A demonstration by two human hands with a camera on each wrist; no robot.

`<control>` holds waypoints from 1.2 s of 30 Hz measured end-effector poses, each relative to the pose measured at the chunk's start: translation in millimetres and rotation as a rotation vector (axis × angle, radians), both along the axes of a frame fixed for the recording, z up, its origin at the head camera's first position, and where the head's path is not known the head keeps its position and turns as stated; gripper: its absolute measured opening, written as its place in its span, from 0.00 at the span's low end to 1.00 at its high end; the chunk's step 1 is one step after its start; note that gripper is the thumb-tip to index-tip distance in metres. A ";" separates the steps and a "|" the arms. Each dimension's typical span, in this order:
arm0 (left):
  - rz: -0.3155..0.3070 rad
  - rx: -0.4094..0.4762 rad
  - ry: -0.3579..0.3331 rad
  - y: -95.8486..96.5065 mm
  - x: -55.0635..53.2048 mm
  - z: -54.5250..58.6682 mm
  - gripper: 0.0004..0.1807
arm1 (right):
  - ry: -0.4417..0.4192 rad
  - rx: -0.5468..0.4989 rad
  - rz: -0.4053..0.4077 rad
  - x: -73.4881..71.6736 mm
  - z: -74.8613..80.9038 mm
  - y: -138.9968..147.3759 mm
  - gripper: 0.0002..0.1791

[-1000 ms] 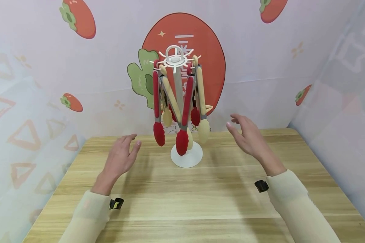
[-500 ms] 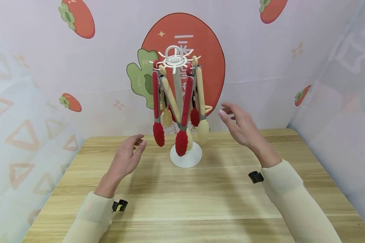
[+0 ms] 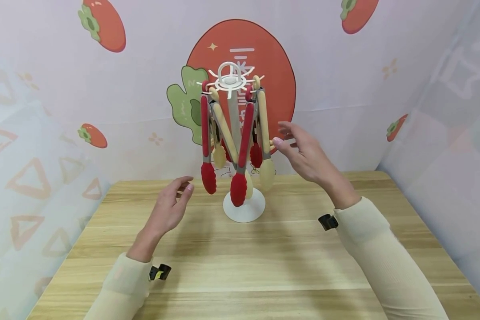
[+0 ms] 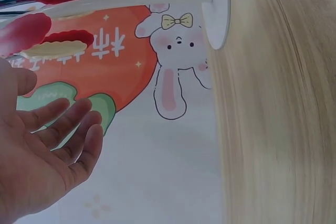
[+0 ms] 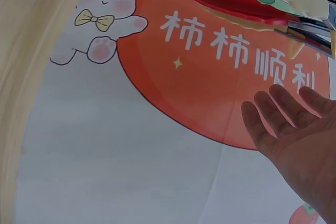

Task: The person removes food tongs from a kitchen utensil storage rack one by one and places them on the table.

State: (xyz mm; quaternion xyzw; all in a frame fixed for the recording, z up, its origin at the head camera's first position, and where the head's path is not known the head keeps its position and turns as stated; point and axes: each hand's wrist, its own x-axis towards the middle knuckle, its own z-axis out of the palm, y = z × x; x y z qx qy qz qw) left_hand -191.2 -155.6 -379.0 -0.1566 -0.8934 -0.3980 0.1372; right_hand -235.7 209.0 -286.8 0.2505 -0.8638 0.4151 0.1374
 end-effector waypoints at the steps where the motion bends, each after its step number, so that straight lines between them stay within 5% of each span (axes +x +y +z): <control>1: -0.002 0.008 -0.002 0.2 0.1 0.4 0.25 | 0.001 -0.001 0.010 -1.2 1.6 -1.8 0.31; 16: -0.054 0.201 -0.017 7.6 -0.8 16.7 0.24 | -0.080 -0.071 0.125 -15.8 16.1 -24.0 0.35; 36: -0.096 0.295 -0.027 14.2 -2.7 38.8 0.23 | -0.156 -0.118 0.199 -18.1 22.0 -31.6 0.39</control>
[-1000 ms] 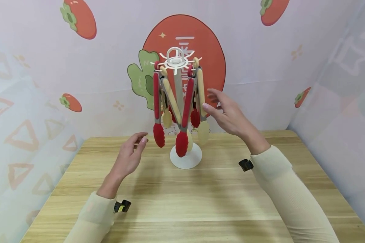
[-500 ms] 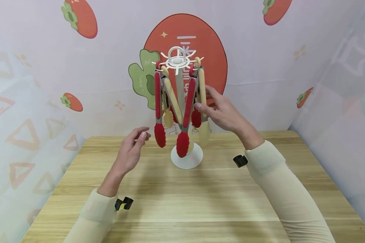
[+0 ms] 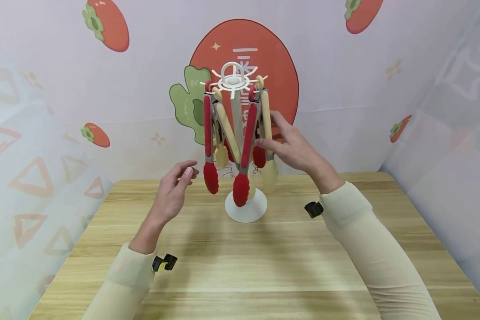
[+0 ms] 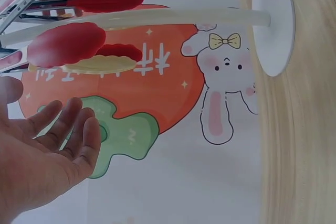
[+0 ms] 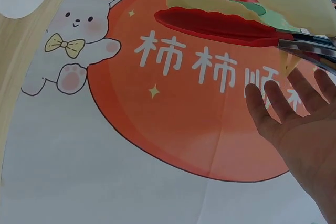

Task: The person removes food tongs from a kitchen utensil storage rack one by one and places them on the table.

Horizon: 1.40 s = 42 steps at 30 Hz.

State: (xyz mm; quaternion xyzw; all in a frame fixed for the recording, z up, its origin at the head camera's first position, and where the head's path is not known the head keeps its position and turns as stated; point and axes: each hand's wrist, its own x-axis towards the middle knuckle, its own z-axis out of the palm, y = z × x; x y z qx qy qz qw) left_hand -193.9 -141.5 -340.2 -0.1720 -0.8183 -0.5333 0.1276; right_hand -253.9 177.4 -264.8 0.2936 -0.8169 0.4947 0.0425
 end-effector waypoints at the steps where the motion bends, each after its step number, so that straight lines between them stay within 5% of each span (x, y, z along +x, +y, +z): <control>1: -0.001 0.003 0.002 0.1 -0.3 0.8 0.23 | -0.008 -0.007 0.010 0.0 0.6 -0.6 0.40; 10: -0.015 0.033 0.017 1.1 -4.2 9.1 0.23 | -0.010 -0.092 0.107 -2.9 1.5 -4.2 0.44; 25: -0.019 0.080 0.028 2.5 -10.7 18.9 0.22 | 0.038 -0.123 0.106 -5.1 2.4 -6.0 0.42; 42: -0.023 0.088 0.066 5.7 -16.5 31.9 0.22 | 0.170 -0.172 -0.102 9.3 6.2 4.9 0.38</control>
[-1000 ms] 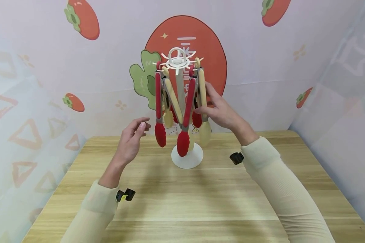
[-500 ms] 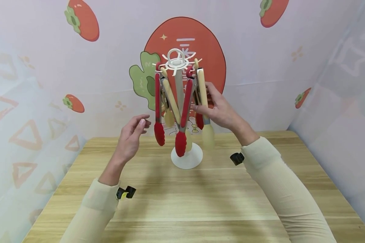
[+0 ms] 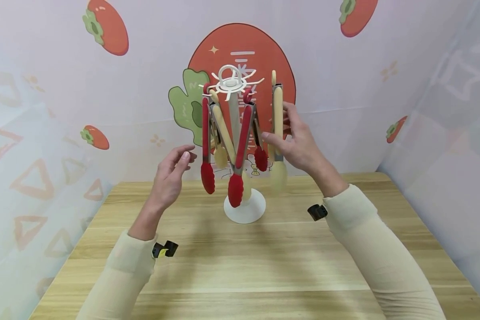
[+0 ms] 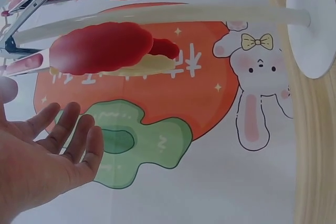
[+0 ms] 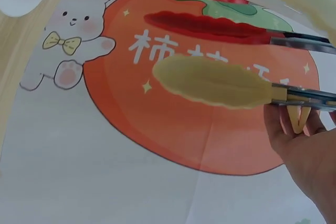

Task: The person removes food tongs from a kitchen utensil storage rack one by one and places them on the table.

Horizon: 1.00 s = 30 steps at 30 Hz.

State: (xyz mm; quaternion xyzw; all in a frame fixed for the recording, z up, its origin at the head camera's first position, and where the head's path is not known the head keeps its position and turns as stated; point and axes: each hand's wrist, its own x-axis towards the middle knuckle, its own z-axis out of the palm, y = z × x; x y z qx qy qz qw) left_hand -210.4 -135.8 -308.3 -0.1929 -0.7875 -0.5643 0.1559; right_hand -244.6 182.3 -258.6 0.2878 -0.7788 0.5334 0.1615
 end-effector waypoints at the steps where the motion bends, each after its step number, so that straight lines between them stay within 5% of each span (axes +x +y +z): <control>1: 0.000 0.000 0.003 -0.3 -0.4 0.5 0.22 | 0.000 0.020 -0.026 1.2 -0.3 1.1 0.38; 10: -0.009 0.006 0.029 -1.6 -5.6 4.9 0.23 | -0.077 0.172 -0.213 12.1 -9.3 16.9 0.38; 30: -0.072 0.048 0.047 0.5 -18.0 15.4 0.27 | -0.251 0.339 -0.321 24.5 -43.1 58.3 0.42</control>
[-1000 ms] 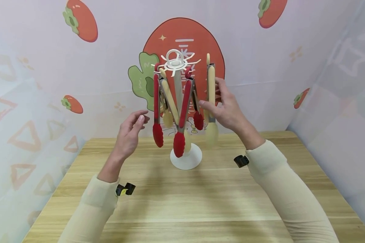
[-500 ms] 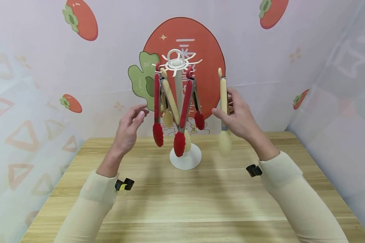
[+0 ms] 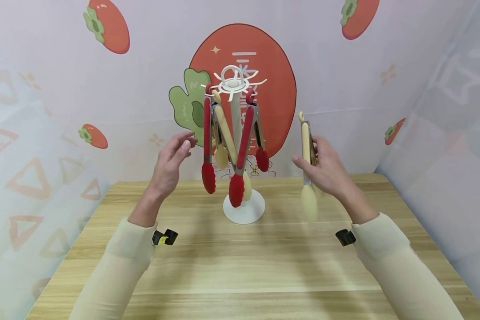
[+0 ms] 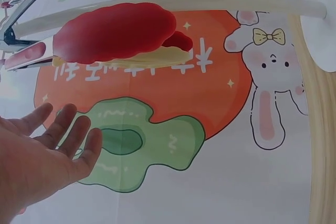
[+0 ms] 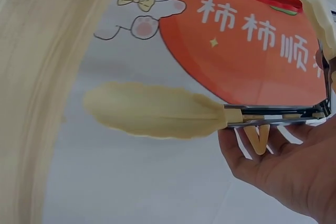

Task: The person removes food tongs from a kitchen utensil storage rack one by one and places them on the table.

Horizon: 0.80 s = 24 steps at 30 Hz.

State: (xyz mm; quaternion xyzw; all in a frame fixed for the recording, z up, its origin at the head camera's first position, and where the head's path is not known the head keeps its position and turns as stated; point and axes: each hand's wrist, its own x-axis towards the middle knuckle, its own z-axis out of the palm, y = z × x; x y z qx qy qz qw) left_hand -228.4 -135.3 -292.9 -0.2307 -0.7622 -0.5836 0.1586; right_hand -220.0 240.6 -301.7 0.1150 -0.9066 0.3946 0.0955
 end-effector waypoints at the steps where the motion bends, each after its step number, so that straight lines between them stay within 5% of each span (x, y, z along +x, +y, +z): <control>1: -0.004 -0.003 -0.001 0.2 -0.1 0.6 0.27 | -0.004 0.009 -0.001 0.1 -2.9 2.3 0.43; 13: -0.021 -0.003 -0.005 2.5 -4.3 6.5 0.28 | 0.023 0.227 -0.063 2.5 -32.6 24.7 0.34; 24: -0.046 0.022 0.005 4.9 -6.8 11.0 0.29 | -0.137 0.348 -0.184 6.9 -52.4 36.5 0.50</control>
